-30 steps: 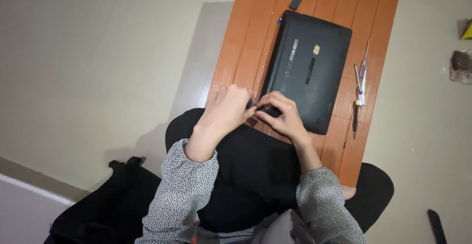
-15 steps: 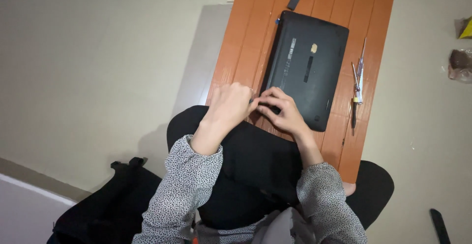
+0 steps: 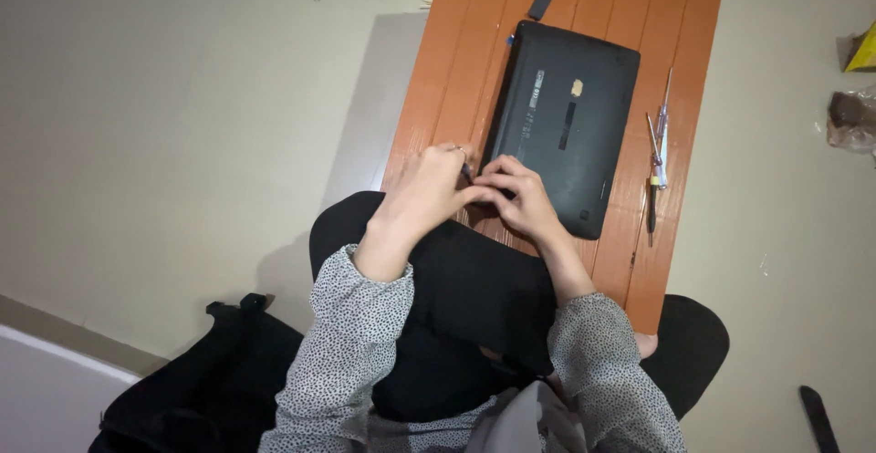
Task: Finalizing the assembly of a laptop by fastening the screws on the bottom cover using a screwdriver.
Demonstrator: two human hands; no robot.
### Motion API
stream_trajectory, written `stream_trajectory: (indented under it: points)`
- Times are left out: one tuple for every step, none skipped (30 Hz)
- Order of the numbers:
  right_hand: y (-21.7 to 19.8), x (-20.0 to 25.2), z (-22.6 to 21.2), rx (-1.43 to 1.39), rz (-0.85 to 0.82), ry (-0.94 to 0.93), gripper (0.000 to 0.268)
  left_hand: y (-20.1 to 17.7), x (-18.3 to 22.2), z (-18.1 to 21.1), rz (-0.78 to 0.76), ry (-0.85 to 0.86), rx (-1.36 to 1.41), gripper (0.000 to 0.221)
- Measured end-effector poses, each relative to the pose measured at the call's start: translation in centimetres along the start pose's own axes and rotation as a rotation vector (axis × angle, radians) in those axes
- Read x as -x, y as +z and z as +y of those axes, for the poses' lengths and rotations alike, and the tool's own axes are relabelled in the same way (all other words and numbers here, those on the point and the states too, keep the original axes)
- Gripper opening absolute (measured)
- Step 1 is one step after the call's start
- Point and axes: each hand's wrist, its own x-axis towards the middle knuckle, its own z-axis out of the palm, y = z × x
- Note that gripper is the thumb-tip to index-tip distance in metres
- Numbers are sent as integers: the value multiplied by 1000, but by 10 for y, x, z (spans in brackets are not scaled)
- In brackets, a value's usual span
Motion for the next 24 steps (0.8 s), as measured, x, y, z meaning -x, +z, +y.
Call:
stream_trajectory:
  points:
    - [0, -1, -3, 1, 3, 2, 5, 2, -1, -1, -2, 2, -1, 30]
    - [-1, -2, -5, 15, 2, 6, 3, 3, -2, -2, -14, 15, 34, 23]
    - [-1, -3, -8, 30, 1, 11, 3, 5, -3, -4, -26, 27, 69, 18]
    - [-2, -3, -9, 31, 1, 9, 3, 7, -4, -6, -24, 28, 68, 18]
    - [-3, -4, -10, 22, -18, 18, 3, 9, -5, -8, -20, 21, 49, 14]
    - [-4, -4, -10, 12, -36, 28, 4, 10, -5, -11, -17, 14, 29, 11]
    - [-4, -4, -10, 13, -36, 27, 4, 13, -8, -15, -16, 15, 28, 11]
    - [-4, -2, -10, 2, -37, 33, 3, 16, -11, -18, -17, -11, -21, 11]
    - [-3, -1, -10, -9, -38, 38, 6, 19, -13, -22, -19, -37, -70, 11]
    - [-5, -1, -13, -8, -38, 39, 6, 17, -13, -21, -19, -36, -71, 11]
    - [-7, -1, -15, -62, -20, 68, 10, 16, -12, -20, -22, -37, -67, 12]
    - [-10, -1, -18, -117, -3, 99, 14, 14, -12, -18, -25, -39, -64, 13]
    - [-10, 1, -15, -117, -3, 99, 14, 15, -11, -18, -26, -39, -63, 13]
    - [-11, 3, -12, -158, 22, 145, 15, 15, -11, -18, -23, -49, -76, 13]
    - [-12, 4, -9, -198, 48, 190, 16, 16, -11, -18, -19, -58, -89, 14]
    - [-12, 4, -8, -197, 48, 191, 16, 19, -12, -19, -19, -58, -88, 14]
    - [-12, 5, -7, -216, 61, 195, 16, 23, -12, -19, 5, -50, -127, 17]
    - [-11, 5, -6, -236, 75, 200, 16, 27, -13, -19, 28, -41, -165, 22]
    - [-12, 5, -5, -235, 77, 201, 16, 29, -14, -20, 27, -39, -165, 22]
    - [-12, 5, -4, -187, 60, 170, 16, 31, -16, -21, 31, -17, -234, 24]
    - [-12, 5, -4, -138, 44, 138, 17, 32, -18, -21, 36, 5, -303, 26]
    - [-11, 3, -9, -138, 44, 139, 17, 35, -19, -22, 35, 5, -303, 26]
    - [-10, 1, -13, -121, 21, 93, 16, 39, -20, -23, 37, 10, -321, 29]
    - [-9, -1, -18, -105, -3, 48, 17, 42, -21, -24, 39, 14, -339, 33]
